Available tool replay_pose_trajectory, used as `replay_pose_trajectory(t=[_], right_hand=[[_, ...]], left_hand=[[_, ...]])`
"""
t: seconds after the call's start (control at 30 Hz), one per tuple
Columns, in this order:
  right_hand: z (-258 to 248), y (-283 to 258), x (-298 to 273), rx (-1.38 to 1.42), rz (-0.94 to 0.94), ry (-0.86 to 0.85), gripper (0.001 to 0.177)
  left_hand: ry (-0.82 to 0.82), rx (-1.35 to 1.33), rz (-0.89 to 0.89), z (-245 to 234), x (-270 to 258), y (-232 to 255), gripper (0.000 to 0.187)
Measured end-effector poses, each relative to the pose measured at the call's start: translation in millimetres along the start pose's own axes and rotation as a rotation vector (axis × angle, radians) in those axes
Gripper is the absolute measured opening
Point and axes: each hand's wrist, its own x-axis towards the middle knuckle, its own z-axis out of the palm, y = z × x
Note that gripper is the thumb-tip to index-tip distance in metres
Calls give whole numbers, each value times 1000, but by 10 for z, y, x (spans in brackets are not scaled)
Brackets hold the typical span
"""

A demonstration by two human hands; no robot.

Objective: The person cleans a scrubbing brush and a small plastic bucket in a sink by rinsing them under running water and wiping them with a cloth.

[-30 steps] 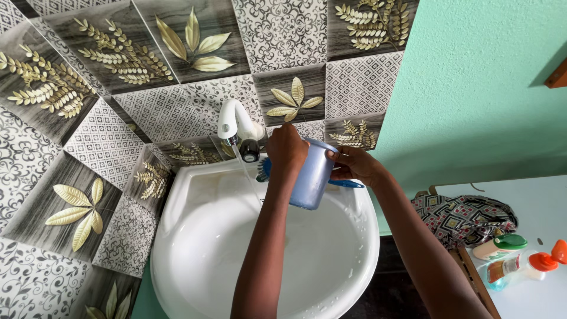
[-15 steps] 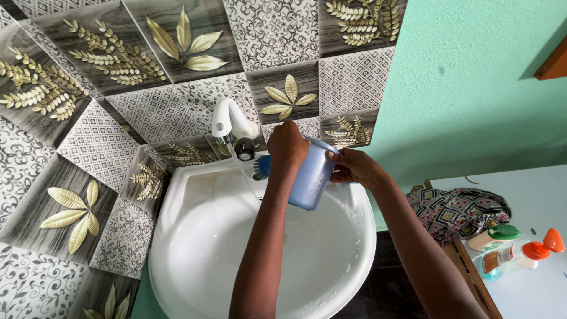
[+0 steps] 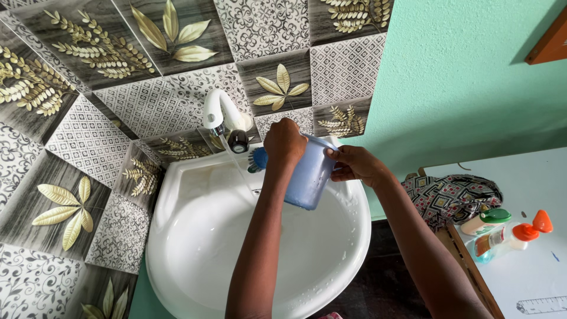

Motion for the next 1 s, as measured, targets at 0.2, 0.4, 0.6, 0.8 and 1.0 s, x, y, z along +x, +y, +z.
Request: replay_pose_trajectory(t=[0.2,0.4,0.6,0.8,1.0], right_hand=[[43,-19,-129,-2,1,-11,54],[74,-1,-272,-137,32,10,55],[10,-47,-312,-301,-126,-146,53],[198,106,-408,-426,-222,-216,53],[515,165,-665,-893,-300,-160,60]], left_hand=[[-7,-27,-14,-31,-92,4,29],[-93,-9,6,-91,-316,-204,30],[119,-235,-55,-109,-1013,-358,57],[151,-370,-142,-136,-1783,-513,62],[139,-391,-204,159,-2254,-893,64]])
